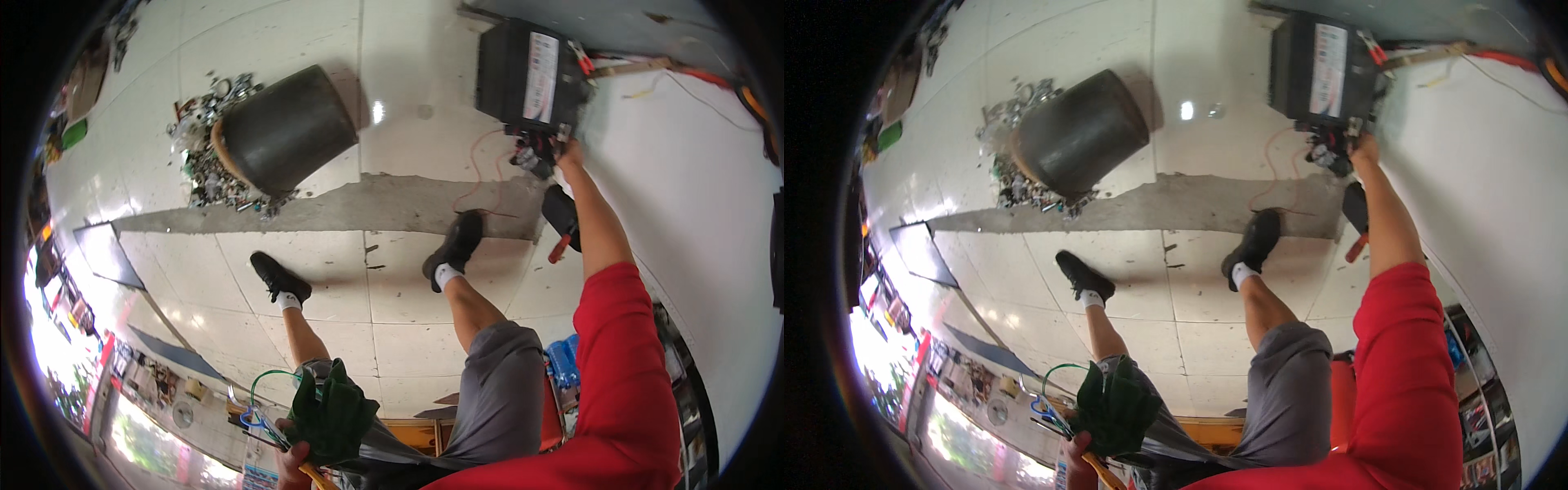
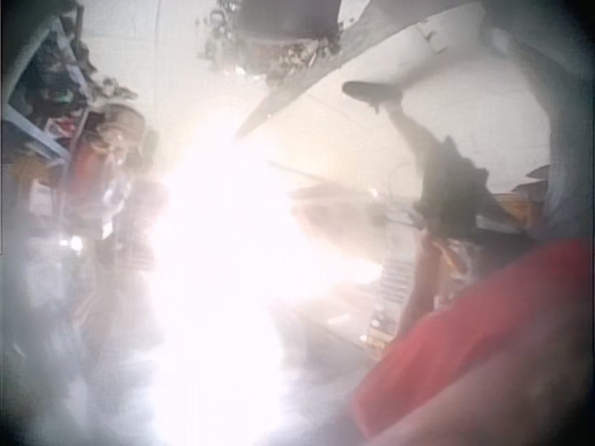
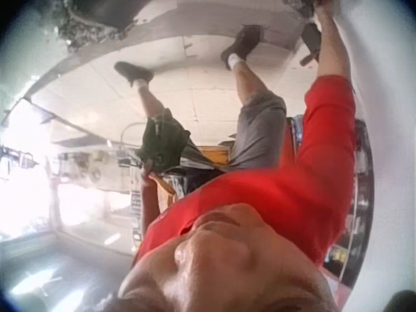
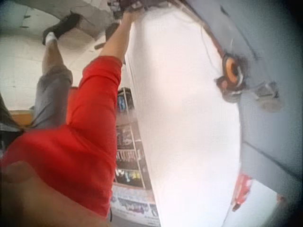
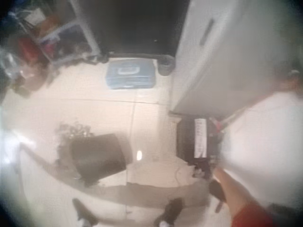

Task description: The person carries a toolbox and a cardboard box from outside into a workshop, places them on a cart, then empties a bucket of mixed fasteners onto the floor. They sort the fasteners by hand into a bucket, repeatedly picking up handfuls and separating pieces.

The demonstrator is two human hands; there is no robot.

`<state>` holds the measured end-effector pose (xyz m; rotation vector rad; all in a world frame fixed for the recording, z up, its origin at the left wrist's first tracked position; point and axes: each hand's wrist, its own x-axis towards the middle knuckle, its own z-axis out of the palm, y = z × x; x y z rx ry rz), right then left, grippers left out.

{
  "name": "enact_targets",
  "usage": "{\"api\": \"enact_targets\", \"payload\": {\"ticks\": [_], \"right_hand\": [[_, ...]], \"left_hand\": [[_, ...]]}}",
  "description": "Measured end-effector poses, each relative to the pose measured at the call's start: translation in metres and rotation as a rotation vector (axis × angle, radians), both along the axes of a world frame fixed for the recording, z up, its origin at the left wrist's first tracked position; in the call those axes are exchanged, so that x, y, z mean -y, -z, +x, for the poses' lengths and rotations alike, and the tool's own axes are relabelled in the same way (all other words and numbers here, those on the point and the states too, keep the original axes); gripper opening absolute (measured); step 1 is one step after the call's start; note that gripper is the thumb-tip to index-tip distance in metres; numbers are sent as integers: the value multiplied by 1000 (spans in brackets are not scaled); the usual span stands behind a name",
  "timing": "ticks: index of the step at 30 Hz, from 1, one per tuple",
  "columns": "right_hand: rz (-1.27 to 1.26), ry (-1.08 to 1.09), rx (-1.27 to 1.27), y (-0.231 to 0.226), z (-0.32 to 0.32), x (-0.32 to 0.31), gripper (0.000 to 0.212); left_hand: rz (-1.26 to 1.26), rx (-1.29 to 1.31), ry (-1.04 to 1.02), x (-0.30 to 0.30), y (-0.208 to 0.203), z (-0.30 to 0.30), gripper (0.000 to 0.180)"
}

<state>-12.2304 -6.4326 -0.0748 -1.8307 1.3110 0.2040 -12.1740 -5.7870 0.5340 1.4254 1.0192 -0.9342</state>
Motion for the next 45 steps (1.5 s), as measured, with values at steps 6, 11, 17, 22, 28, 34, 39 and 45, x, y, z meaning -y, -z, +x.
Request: {"api": "enact_targets", "payload": {"ticks": [6, 11, 17, 22, 28, 34, 39, 45], "right_hand": [[-333, -64, -96, -22, -43, -6, 34], [-115, 295, -180, -161, -85, -142, 25], [1310, -238, 86, -414, -10, -431, 46], [1294, -641, 200, -552, 89, -609, 80], [1378, -202, 189, -644, 161, -679, 46], [860, -853, 671, -695, 189, -763, 43], [550, -772, 769, -708, 238, -818, 33], [1012, -462, 510, -775, 310, -854, 27]], "left_hand": [[102, 36, -210, -16, 9, -12, 53], [-48, 1, -316, -49, 8, -11, 57], [-156, 168, -396, -101, 4, -10, 55], [-362, 175, -264, -159, -9, 13, 65], [-540, 443, -475, -243, -64, 42, 82], [-649, 479, -469, -261, -100, 79, 8], [-404, 660, -601, -267, -144, 119, 17], [-68, 953, -672, -289, -197, 152, 15]]}}
